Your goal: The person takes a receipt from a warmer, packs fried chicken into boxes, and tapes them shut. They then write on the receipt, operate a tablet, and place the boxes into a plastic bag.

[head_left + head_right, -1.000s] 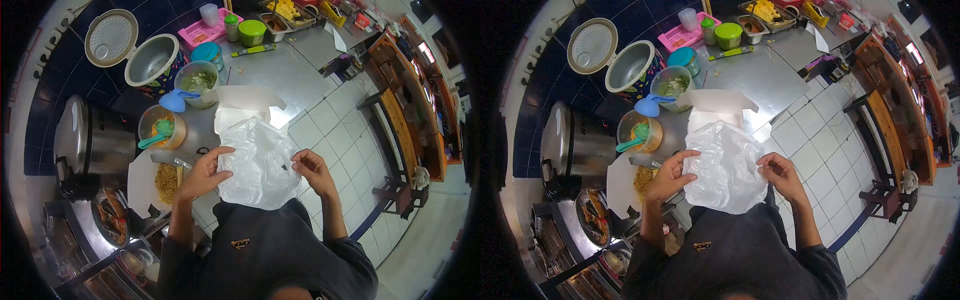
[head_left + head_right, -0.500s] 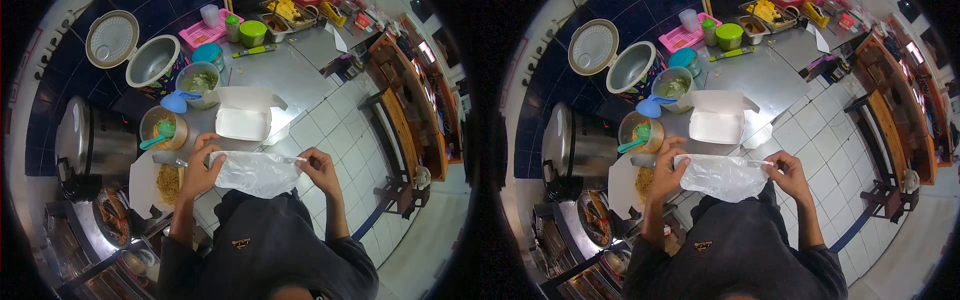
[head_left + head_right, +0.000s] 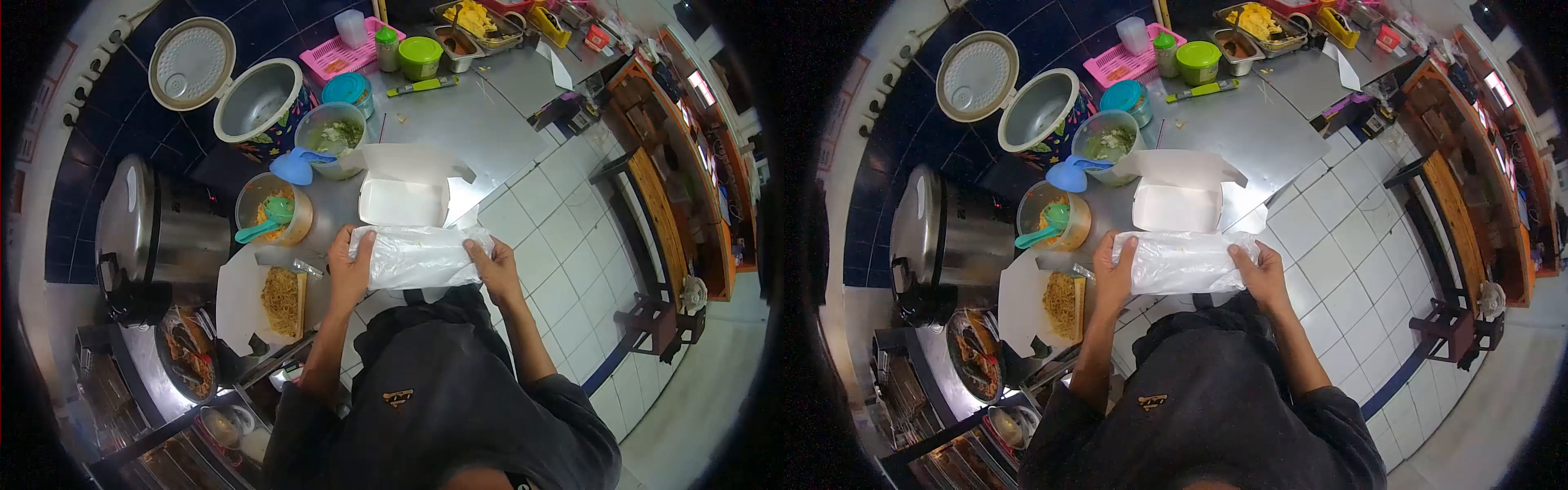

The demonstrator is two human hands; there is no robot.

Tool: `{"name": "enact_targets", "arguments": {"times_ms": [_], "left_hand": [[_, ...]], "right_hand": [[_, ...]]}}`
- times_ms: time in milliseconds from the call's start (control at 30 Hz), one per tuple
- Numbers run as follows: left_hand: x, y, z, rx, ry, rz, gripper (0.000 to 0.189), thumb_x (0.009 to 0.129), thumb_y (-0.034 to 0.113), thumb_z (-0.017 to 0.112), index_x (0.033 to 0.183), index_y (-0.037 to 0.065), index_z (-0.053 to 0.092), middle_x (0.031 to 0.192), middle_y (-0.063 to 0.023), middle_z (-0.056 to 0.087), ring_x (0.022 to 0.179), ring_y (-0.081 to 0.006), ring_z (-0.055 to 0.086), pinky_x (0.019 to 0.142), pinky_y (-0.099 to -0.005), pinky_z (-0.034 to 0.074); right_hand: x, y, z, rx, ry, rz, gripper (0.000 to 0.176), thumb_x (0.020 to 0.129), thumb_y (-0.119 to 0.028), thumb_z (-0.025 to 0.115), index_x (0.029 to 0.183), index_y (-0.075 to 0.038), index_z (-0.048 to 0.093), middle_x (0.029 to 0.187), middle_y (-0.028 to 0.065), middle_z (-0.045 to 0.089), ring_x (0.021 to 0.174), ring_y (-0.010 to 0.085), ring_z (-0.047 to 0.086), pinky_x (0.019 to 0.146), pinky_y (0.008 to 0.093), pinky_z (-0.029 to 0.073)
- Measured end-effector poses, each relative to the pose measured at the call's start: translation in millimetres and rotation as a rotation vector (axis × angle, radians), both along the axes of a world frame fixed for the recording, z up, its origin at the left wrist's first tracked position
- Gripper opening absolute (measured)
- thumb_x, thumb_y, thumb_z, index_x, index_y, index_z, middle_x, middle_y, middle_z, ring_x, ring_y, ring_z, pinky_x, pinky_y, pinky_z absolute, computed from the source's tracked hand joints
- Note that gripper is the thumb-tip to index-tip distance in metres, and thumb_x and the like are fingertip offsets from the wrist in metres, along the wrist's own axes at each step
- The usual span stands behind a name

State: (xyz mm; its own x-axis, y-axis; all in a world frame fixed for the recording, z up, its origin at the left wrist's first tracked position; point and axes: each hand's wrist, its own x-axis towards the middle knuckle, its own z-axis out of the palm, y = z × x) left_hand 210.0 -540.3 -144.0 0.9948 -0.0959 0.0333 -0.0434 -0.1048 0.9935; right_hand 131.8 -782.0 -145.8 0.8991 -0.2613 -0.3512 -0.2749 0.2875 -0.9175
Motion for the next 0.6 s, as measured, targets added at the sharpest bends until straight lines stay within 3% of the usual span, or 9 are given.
{"name": "enact_targets", "arguments": {"times_ms": [167, 300, 400, 467, 500, 567, 600], "left_hand": [[1, -3, -10, -0.303, 0.318, 0.054, 0.023, 0.096, 0.024, 0.060, 0.099, 0.001, 0.064, 0.089, -0.0011, 0.065, 0.077, -0.0063, 0.056, 0.071, -0.0234, 0.047], [3, -9, -9, -0.580, 0.383, 0.070, 0.026, 0.097, 0.025, 0.059, 0.103, 0.000, 0.064, 0.093, -0.0027, 0.066, 0.079, -0.0080, 0.059, 0.073, -0.0244, 0.048], [5, -12, -22, -0.480, 0.351, 0.102, 0.025, 0.097, 0.022, 0.058, 0.104, -0.001, 0.064, 0.095, -0.0038, 0.067, 0.081, -0.0080, 0.059, 0.075, -0.0255, 0.048], [11, -12, -28, -0.220, 0.218, 0.147, 0.023, 0.097, 0.020, 0.059, 0.102, -0.002, 0.064, 0.089, -0.0040, 0.066, 0.078, -0.0077, 0.058, 0.072, -0.0258, 0.048], [14, -11, -31, -0.223, 0.216, 0.148, 0.023, 0.097, 0.020, 0.059, 0.102, -0.002, 0.064, 0.089, -0.0040, 0.066, 0.078, -0.0077, 0.058, 0.072, -0.0258, 0.048], [21, -6, -31, 0.096, 0.021, 0.134, 0.022, 0.096, 0.018, 0.059, 0.096, -0.003, 0.065, 0.082, -0.0033, 0.065, 0.075, -0.0070, 0.056, 0.069, -0.0257, 0.047], [22, -7, -28, 0.093, 0.018, 0.132, 0.022, 0.096, 0.018, 0.059, 0.096, -0.003, 0.065, 0.082, -0.0033, 0.065, 0.075, -0.0070, 0.056, 0.069, -0.0257, 0.047]], "right_hand": [[6, 5, -20, -0.066, 0.010, -0.026, 0.024, 0.096, -0.019, 0.061, 0.104, 0.003, 0.065, 0.085, 0.0025, 0.069, 0.071, 0.0061, 0.060, 0.064, 0.0228, 0.047], [16, 7, -26, -0.087, -0.091, -0.094, 0.025, 0.097, -0.020, 0.059, 0.105, 0.004, 0.064, 0.088, 0.0032, 0.069, 0.073, 0.0064, 0.060, 0.066, 0.0228, 0.047], [19, 4, -27, -0.113, -0.094, -0.068, 0.026, 0.097, -0.021, 0.059, 0.104, 0.004, 0.064, 0.088, 0.0032, 0.069, 0.073, 0.0061, 0.059, 0.066, 0.0229, 0.047], [21, 2, -25, -0.139, -0.082, -0.052, 0.026, 0.097, -0.022, 0.059, 0.103, 0.004, 0.064, 0.088, 0.0030, 0.069, 0.073, 0.0058, 0.058, 0.066, 0.0229, 0.047], [23, -1, -22, -0.195, -0.073, -0.028, 0.026, 0.097, -0.022, 0.059, 0.102, 0.003, 0.064, 0.087, 0.0021, 0.068, 0.072, 0.0056, 0.058, 0.066, 0.0228, 0.047], [24, -4, -20, -0.252, -0.069, -0.007, 0.026, 0.097, -0.023, 0.059, 0.101, 0.002, 0.064, 0.085, 0.0013, 0.068, 0.072, 0.0055, 0.057, 0.066, 0.0226, 0.046], [24, -6, -21, -0.255, -0.037, 0.035, 0.027, 0.095, -0.023, 0.062, 0.104, 0.002, 0.063, 0.089, 0.0036, 0.067, 0.075, 0.0081, 0.058, 0.069, 0.0243, 0.047]]}}
